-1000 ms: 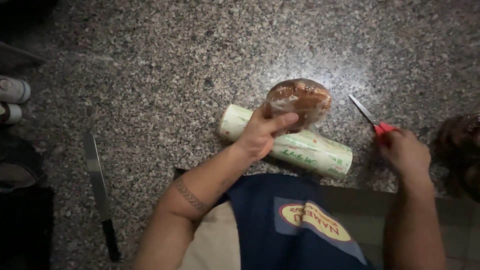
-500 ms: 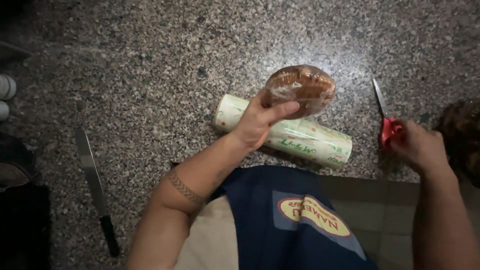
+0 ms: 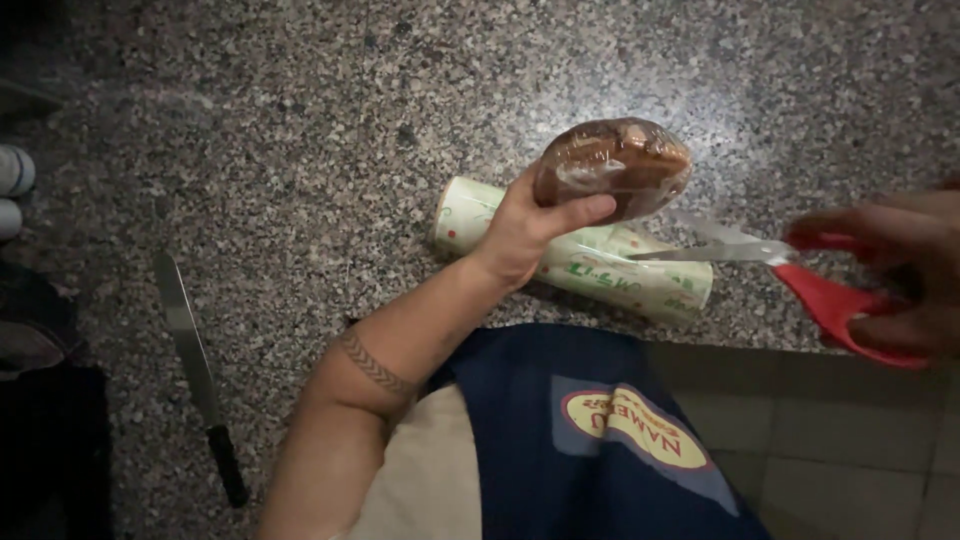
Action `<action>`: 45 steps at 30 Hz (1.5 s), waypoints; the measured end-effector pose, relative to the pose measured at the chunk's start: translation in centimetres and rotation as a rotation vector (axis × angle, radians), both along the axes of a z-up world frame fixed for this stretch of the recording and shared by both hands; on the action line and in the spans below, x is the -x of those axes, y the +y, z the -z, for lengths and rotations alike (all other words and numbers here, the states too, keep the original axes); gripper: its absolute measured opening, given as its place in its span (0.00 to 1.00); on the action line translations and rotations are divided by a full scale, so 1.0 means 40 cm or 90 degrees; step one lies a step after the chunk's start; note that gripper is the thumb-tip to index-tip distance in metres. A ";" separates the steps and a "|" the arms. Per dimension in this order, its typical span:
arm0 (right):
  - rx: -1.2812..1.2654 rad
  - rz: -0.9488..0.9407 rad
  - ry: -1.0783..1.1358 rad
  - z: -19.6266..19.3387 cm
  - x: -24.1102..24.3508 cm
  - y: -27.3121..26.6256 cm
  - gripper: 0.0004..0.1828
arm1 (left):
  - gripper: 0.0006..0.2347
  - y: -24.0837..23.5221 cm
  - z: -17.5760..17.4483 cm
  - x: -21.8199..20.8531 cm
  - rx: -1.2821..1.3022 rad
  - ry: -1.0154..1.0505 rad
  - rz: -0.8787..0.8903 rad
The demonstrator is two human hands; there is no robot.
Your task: Wrap individual chocolate-covered donuts in plastic wrap and secure with scissors.
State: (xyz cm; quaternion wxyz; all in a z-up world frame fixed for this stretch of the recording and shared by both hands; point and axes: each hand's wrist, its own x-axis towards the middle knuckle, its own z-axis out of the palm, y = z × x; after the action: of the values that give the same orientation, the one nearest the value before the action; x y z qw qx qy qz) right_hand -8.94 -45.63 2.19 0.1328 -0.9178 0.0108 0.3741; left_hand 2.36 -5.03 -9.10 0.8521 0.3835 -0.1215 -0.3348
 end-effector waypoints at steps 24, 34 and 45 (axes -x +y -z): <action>-0.193 0.114 -0.118 0.242 0.045 0.201 0.39 | 0.22 0.016 0.040 -0.008 -0.008 0.022 -0.061; -0.334 0.404 -0.232 0.452 0.219 0.124 0.39 | 0.21 0.019 -0.007 -0.035 0.020 -0.056 -0.092; -0.260 -0.048 -0.386 0.109 0.053 0.347 0.39 | 0.22 0.010 -0.034 -0.033 -0.036 -0.076 -0.041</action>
State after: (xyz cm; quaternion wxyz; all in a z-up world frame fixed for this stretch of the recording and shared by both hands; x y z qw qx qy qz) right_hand -11.05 -31.75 -2.15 0.2968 -0.9412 -0.1379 0.0843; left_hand 3.69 -4.62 -7.75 0.8426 0.4305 -0.1501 -0.2867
